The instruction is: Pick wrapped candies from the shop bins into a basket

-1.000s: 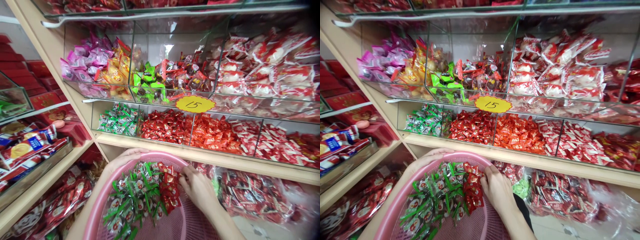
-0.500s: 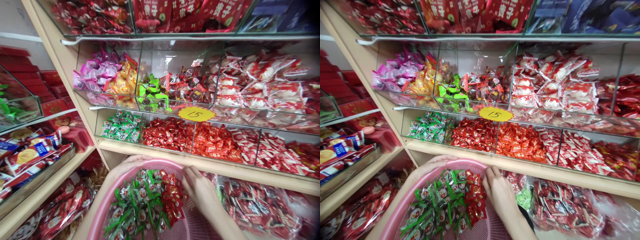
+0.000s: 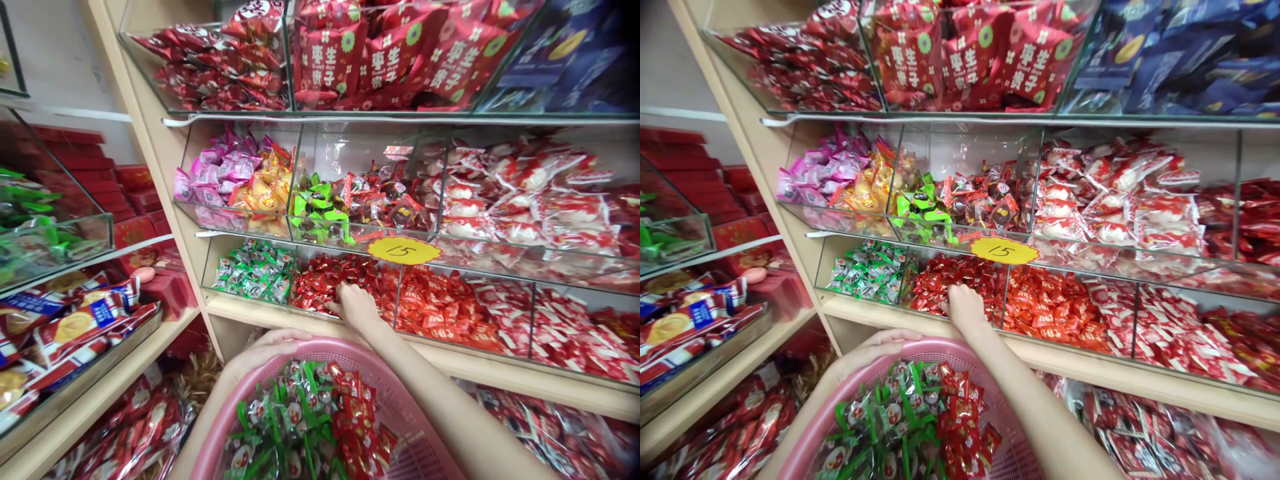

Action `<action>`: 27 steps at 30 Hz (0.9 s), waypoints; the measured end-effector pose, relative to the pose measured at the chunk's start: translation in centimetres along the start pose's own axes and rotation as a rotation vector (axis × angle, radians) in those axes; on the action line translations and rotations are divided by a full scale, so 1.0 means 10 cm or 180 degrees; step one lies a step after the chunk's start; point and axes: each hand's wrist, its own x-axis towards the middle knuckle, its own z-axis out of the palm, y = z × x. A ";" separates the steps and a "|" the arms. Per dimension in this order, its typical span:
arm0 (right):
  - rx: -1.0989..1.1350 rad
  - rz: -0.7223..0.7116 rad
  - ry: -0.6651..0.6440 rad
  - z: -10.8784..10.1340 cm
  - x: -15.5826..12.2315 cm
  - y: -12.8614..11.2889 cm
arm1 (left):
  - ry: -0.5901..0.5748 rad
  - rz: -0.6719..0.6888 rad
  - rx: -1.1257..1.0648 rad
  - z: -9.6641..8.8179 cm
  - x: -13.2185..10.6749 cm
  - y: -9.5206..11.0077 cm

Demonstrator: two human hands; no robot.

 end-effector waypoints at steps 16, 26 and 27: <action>-0.0148 -0.0039 0.0184 0.01 -0.07 0.08 | 0.0008 0.0067 0.0110 -0.03 0.04 -0.10; 0.0583 -0.0311 0.0732 -0.12 -0.29 0.15 | 0.0155 -0.0042 0.0131 -0.02 0.04 -0.07; 0.0773 -0.0405 0.0817 -0.17 -0.38 0.16 | 0.0175 -0.0062 0.0116 -0.01 0.04 -0.06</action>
